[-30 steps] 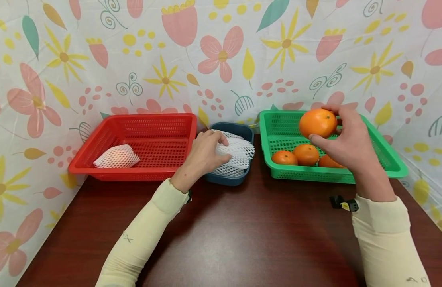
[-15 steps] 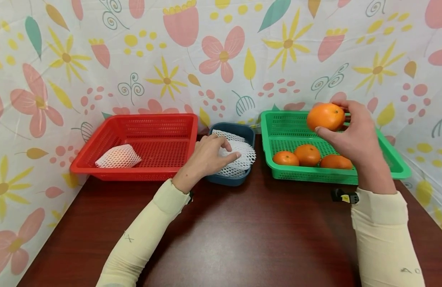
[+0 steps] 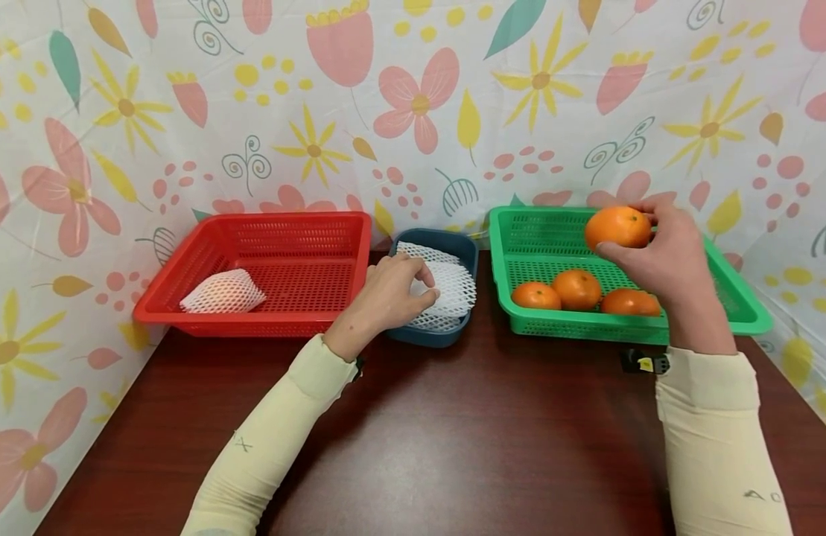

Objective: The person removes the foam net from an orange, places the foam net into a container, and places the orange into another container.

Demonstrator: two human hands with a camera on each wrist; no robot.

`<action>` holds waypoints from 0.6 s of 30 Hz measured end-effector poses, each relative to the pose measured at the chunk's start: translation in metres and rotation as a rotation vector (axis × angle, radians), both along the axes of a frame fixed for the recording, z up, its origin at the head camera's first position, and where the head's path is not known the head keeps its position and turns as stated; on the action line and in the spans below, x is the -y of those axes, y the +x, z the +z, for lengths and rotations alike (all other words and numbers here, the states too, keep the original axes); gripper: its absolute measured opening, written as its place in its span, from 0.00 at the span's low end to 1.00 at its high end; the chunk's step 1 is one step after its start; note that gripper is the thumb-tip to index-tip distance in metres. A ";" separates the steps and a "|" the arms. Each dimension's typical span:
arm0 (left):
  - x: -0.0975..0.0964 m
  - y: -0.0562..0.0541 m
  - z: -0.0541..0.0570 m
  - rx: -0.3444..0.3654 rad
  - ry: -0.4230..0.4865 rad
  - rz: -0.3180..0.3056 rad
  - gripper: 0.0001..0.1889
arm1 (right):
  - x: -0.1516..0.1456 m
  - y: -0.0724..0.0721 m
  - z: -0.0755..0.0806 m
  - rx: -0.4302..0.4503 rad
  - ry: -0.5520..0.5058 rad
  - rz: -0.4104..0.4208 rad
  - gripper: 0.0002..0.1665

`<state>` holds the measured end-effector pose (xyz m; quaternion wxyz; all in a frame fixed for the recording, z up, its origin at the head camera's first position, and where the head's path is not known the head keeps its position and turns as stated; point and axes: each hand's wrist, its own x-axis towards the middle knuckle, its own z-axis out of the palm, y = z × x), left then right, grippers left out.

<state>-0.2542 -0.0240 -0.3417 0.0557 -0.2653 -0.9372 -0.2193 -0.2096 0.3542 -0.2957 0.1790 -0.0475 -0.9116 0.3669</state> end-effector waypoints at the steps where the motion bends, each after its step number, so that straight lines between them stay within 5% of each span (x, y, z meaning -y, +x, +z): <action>1: 0.000 0.000 0.000 0.000 -0.002 0.000 0.09 | -0.001 -0.001 -0.001 0.007 0.003 0.001 0.42; 18: 0.001 0.001 0.002 -0.013 -0.017 -0.006 0.10 | -0.014 -0.006 -0.015 0.193 0.118 -0.039 0.51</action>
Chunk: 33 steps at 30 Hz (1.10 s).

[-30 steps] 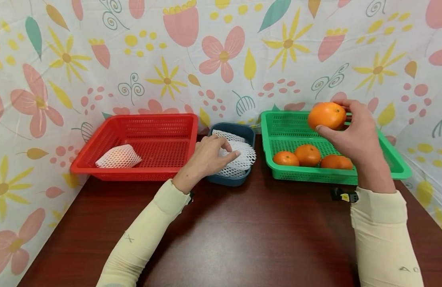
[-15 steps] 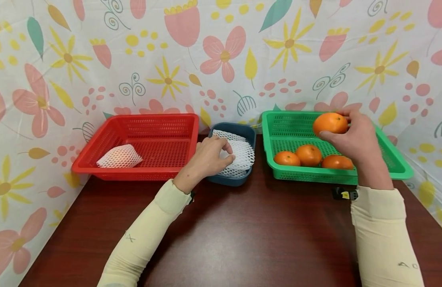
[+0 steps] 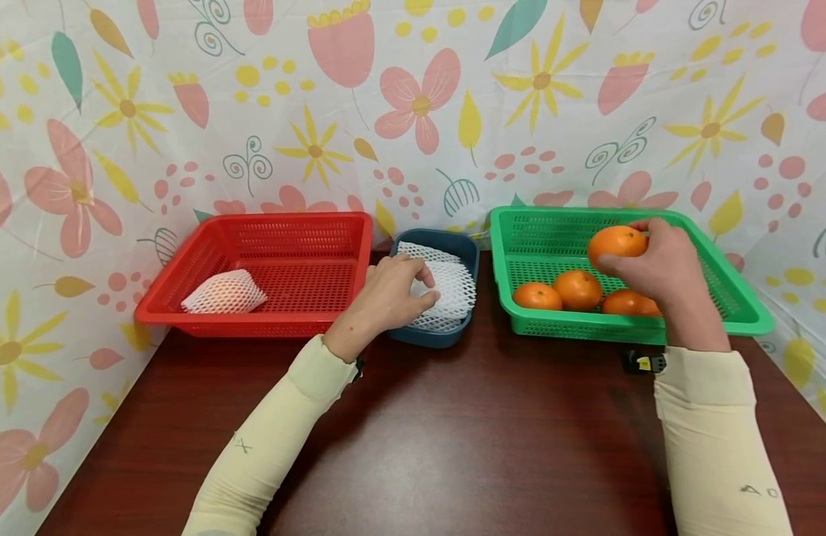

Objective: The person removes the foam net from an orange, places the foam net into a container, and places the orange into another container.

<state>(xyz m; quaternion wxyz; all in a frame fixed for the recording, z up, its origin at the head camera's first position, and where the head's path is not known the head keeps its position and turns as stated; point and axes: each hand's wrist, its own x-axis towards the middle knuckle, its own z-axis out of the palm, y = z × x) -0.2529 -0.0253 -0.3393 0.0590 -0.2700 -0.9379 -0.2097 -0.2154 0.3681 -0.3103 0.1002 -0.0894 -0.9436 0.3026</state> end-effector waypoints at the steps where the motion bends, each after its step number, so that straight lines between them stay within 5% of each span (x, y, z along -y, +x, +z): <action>1: 0.000 0.000 0.000 0.001 0.004 0.001 0.10 | -0.001 0.000 -0.001 0.009 0.008 0.000 0.51; 33: 0.009 0.009 0.012 0.001 0.081 0.016 0.13 | -0.010 -0.005 -0.014 0.104 0.121 -0.003 0.55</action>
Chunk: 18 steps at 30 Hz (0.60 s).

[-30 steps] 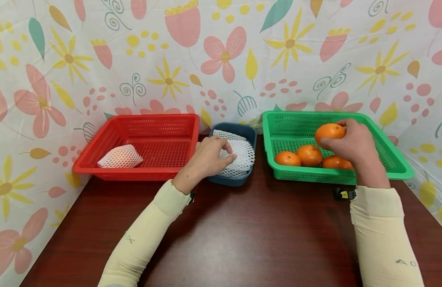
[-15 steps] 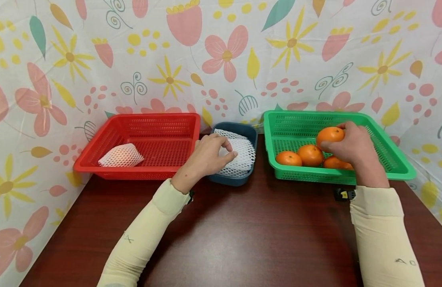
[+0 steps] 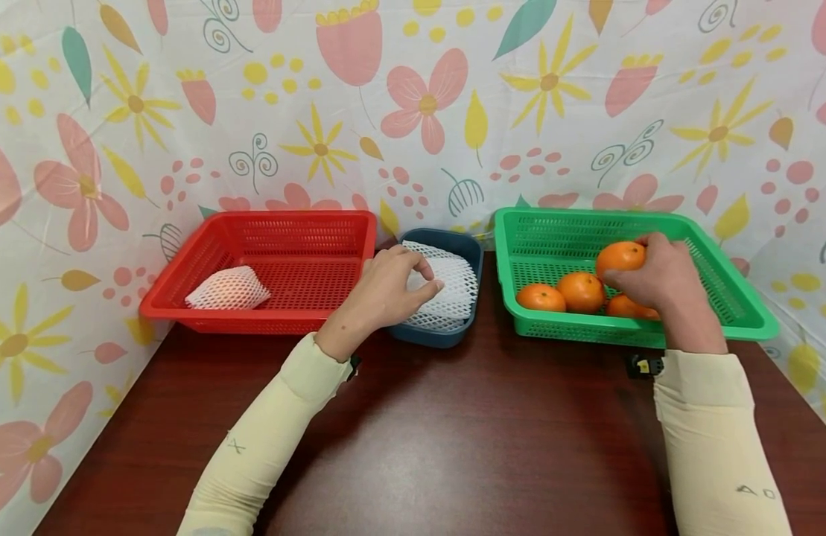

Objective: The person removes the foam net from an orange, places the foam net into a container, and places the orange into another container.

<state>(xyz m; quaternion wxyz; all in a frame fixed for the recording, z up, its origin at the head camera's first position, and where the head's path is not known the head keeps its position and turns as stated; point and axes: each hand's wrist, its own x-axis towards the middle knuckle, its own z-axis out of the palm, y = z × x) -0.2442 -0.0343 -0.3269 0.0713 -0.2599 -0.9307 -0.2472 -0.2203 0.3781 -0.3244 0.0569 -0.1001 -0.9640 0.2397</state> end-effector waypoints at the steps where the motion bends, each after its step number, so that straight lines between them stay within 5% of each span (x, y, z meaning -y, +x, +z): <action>1: 0.000 0.000 0.001 -0.001 0.003 0.003 0.13 | 0.000 0.000 0.000 0.002 0.005 -0.001 0.55; 18: 0.002 0.004 0.006 -0.006 0.011 0.013 0.13 | -0.004 -0.007 -0.010 0.006 0.053 0.031 0.49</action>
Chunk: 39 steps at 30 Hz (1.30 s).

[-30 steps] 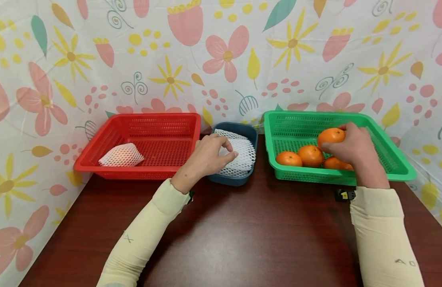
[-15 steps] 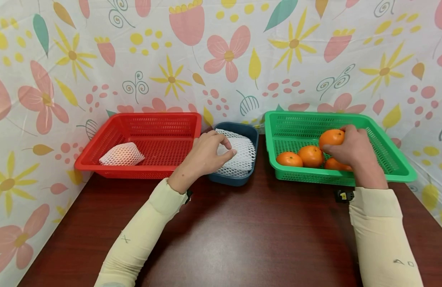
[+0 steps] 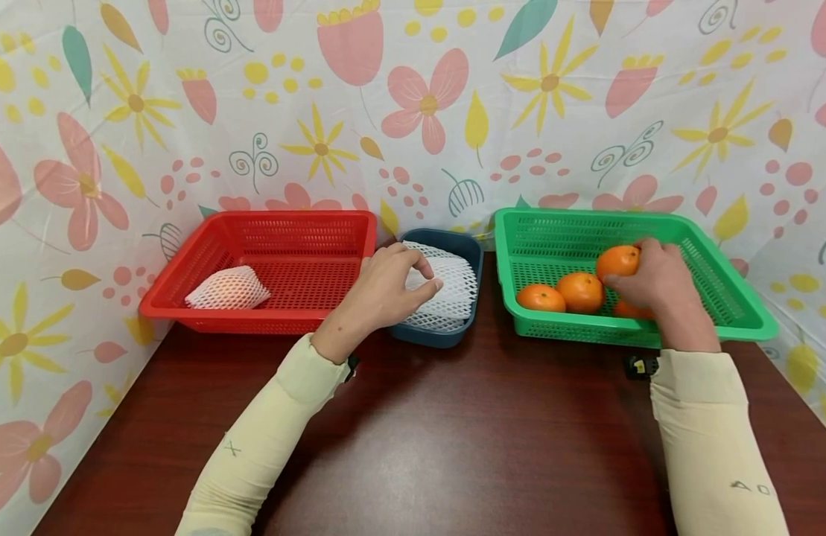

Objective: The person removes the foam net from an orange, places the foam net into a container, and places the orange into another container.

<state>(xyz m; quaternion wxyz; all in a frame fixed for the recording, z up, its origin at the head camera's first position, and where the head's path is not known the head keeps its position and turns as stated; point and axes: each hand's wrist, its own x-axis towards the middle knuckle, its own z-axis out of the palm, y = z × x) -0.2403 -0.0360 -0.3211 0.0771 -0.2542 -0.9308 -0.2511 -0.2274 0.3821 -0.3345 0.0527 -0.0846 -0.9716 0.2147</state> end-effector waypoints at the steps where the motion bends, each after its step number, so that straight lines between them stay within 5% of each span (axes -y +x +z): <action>1: 0.000 0.000 0.000 -0.001 -0.001 -0.001 0.12 | -0.001 0.000 0.000 0.000 0.004 -0.002 0.49; 19: 0.000 0.000 -0.001 -0.005 -0.004 -0.020 0.11 | -0.005 0.000 -0.003 0.054 0.043 -0.035 0.48; 26: 0.000 0.000 -0.002 -0.007 -0.009 -0.020 0.11 | -0.006 0.001 -0.004 0.031 0.060 0.003 0.40; 39: 0.000 0.001 -0.001 -0.009 -0.010 -0.027 0.10 | -0.002 -0.003 -0.003 0.094 0.064 0.000 0.45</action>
